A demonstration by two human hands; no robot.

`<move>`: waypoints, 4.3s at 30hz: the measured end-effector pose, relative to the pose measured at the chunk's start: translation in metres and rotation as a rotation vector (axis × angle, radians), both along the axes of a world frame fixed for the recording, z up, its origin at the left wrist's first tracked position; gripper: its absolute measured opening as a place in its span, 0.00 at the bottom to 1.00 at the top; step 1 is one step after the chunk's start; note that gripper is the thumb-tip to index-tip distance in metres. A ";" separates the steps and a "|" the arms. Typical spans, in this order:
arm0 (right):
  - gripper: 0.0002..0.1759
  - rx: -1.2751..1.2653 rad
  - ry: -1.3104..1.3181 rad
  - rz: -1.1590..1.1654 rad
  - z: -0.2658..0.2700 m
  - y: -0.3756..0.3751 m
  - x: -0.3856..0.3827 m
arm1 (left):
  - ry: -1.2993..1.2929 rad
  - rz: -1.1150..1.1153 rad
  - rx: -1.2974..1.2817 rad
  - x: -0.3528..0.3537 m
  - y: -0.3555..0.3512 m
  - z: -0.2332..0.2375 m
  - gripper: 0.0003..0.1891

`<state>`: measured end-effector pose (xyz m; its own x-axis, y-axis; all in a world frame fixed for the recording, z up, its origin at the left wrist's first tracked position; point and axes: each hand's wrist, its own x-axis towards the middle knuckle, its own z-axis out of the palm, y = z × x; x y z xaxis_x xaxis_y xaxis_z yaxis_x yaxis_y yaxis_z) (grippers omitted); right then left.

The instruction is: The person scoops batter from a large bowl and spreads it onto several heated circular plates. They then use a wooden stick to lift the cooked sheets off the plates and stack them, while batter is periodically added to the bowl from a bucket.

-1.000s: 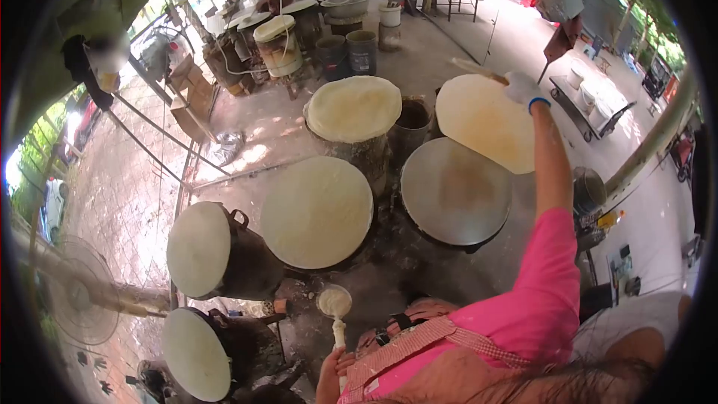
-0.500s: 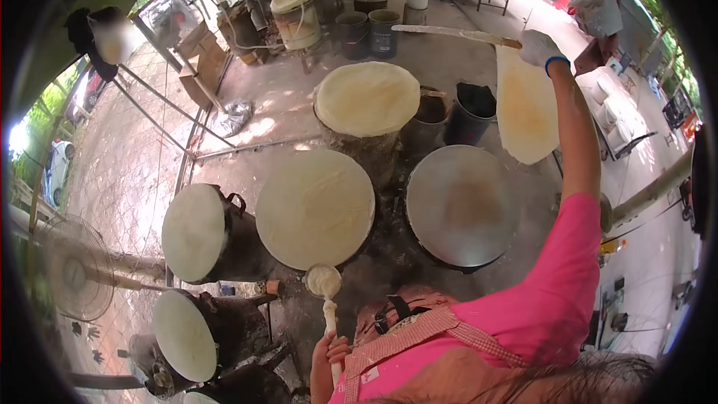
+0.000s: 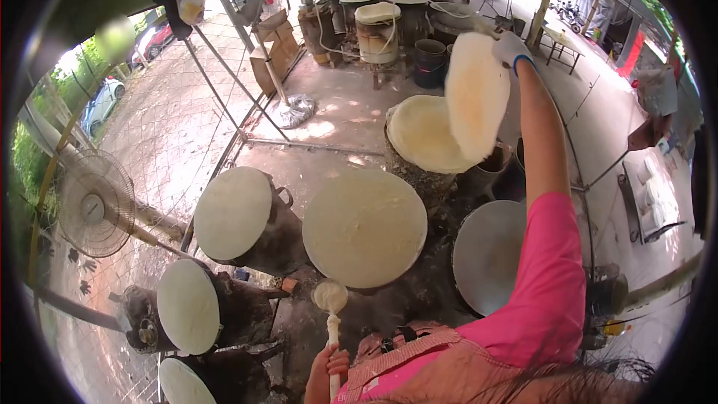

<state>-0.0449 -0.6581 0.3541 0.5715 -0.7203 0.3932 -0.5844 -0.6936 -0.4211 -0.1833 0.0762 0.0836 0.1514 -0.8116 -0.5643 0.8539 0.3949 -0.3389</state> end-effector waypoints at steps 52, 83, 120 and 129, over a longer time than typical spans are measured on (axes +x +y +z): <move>0.16 0.179 1.201 2.454 -0.347 1.015 -0.139 | 0.123 2.029 0.462 -0.403 0.136 -0.039 0.09; 0.17 -0.663 0.374 2.998 -0.329 1.083 -0.366 | 0.382 2.578 0.714 -0.548 0.241 -0.089 0.10; 0.15 0.372 1.143 2.837 -0.263 1.130 -0.349 | -0.569 2.043 0.903 -0.560 0.297 0.037 0.22; 0.18 0.226 0.909 2.671 -0.269 1.100 -0.260 | -0.554 2.023 0.007 -0.510 0.346 0.041 0.21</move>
